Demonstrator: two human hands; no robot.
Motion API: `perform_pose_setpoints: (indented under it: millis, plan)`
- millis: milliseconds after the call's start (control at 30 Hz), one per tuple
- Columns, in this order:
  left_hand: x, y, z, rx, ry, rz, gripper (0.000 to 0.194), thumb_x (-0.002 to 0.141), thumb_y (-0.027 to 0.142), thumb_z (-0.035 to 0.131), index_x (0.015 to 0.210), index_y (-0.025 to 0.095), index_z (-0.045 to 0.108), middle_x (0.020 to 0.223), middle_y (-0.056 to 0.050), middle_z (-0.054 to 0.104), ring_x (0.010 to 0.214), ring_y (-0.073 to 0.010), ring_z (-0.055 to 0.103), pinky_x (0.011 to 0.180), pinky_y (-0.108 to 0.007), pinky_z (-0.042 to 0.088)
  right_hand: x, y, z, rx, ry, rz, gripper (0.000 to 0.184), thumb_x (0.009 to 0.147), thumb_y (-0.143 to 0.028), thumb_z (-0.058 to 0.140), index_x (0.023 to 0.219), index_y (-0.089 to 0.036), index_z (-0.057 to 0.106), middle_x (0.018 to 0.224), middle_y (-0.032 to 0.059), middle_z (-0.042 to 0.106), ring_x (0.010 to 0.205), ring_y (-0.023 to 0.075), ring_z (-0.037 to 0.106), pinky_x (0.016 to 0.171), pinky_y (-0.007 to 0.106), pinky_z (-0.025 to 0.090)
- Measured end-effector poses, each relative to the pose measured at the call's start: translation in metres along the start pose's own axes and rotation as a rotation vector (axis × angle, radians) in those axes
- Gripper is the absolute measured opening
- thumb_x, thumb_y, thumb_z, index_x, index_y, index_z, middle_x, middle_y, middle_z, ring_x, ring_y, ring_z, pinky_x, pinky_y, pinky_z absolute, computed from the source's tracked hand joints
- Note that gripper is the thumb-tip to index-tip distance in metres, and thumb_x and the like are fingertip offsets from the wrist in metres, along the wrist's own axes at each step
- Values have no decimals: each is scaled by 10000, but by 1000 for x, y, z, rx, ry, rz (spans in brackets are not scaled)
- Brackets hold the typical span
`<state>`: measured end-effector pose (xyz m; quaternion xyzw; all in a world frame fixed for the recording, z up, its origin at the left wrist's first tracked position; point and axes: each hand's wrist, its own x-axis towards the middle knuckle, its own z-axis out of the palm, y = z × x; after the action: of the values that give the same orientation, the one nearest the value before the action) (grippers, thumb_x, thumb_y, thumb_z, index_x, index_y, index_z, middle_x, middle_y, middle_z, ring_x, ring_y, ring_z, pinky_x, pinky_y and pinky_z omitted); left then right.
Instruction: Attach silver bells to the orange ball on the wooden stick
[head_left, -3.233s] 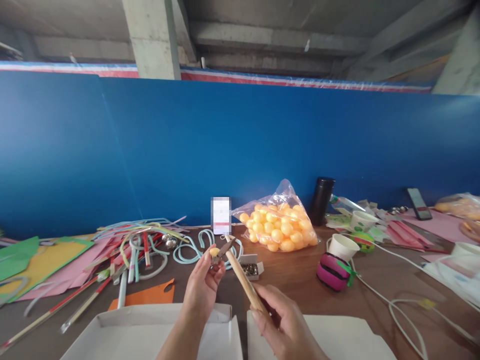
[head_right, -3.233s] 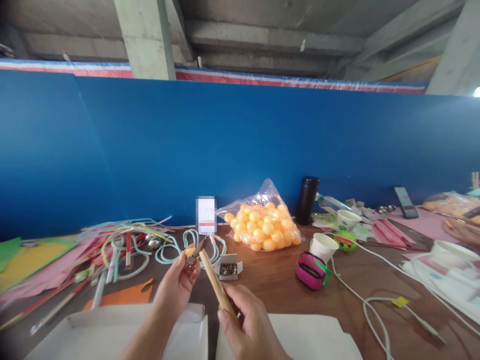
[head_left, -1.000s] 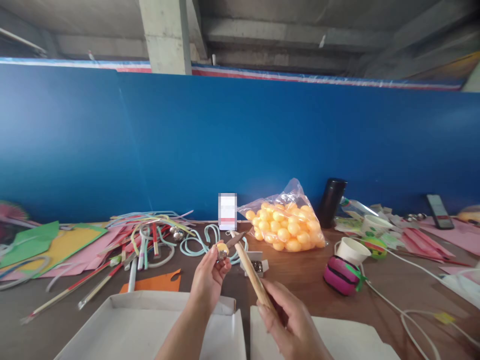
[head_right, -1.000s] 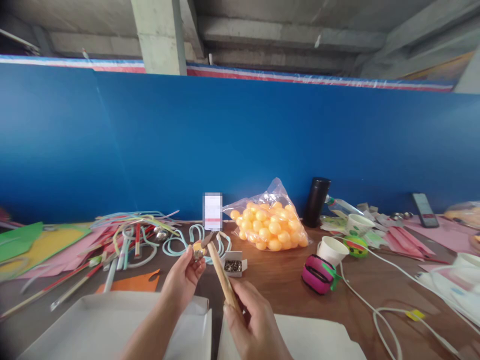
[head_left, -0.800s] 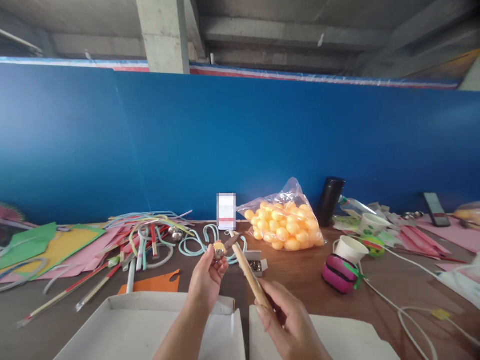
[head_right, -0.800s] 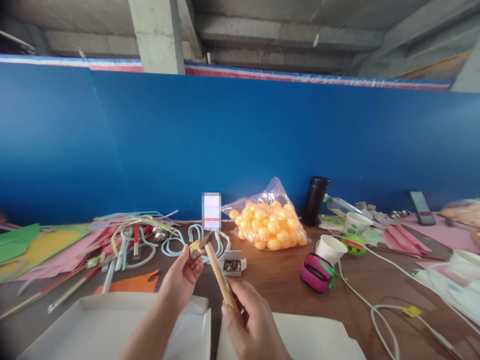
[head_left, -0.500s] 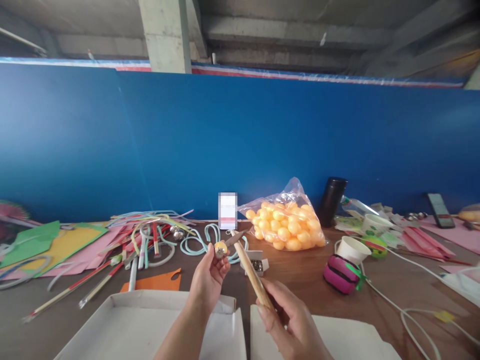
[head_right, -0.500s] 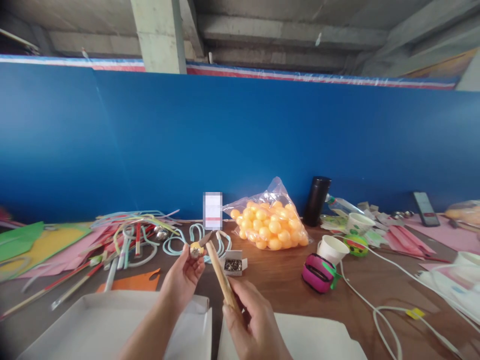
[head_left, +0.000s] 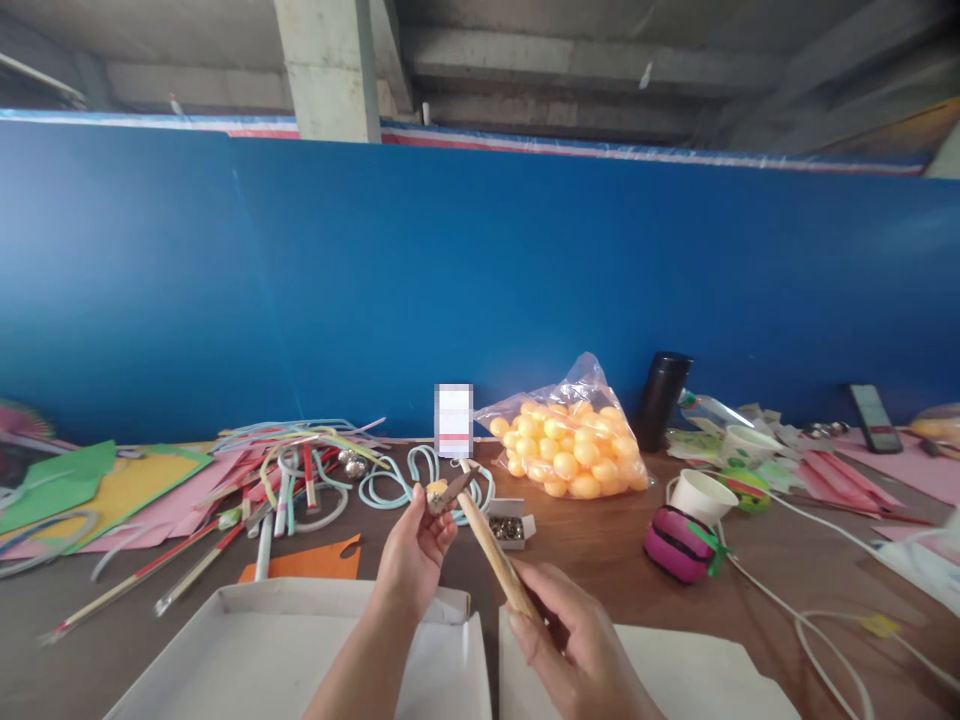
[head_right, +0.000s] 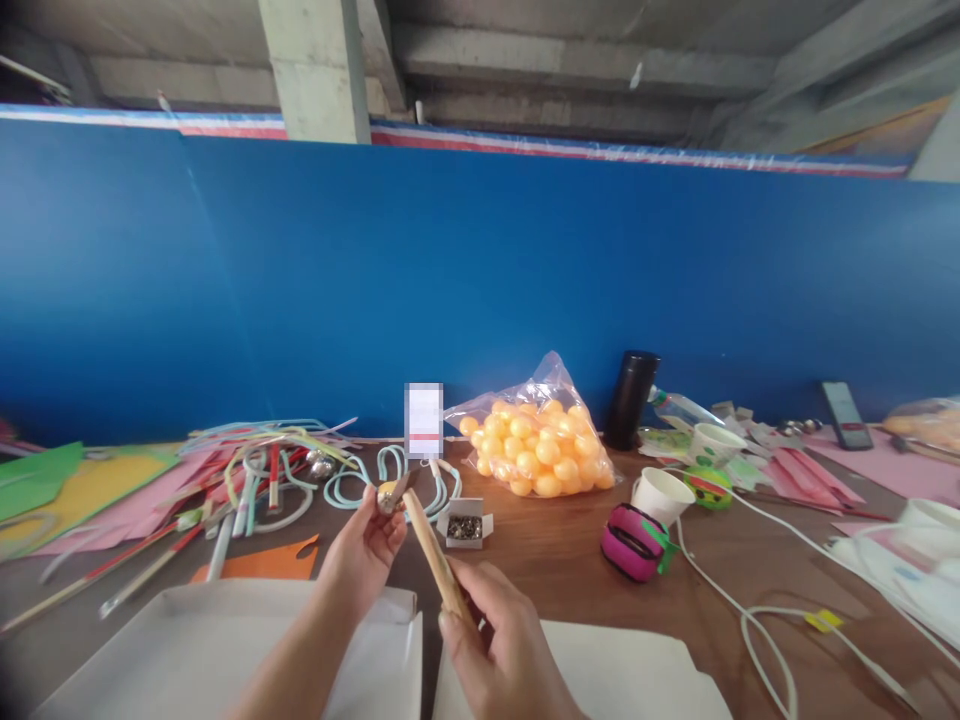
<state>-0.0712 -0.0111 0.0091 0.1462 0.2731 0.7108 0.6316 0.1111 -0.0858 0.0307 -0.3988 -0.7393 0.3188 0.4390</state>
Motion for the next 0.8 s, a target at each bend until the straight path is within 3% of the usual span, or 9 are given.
perform_pose_setpoints:
  millis: [667, 800]
  plan:
    - [1, -1, -2, 67, -3, -3, 175, 828, 275, 575, 891, 115, 608, 744, -73, 656, 557, -87, 596, 527, -194, 531, 0, 1, 0, 12, 56, 8, 417, 864, -359, 475, 1242, -196, 542, 840, 65, 613, 752, 198, 586, 673, 285, 488]
    - [1, -1, -1, 61, 27, 2, 144, 826, 261, 579, 830, 119, 596, 679, -44, 632, 540, -84, 594, 522, -190, 531, 0, -2, -1, -14, -7, 22, 399, 855, -346, 485, 1218, -200, 565, 826, 58, 613, 721, 190, 575, 620, 268, 468]
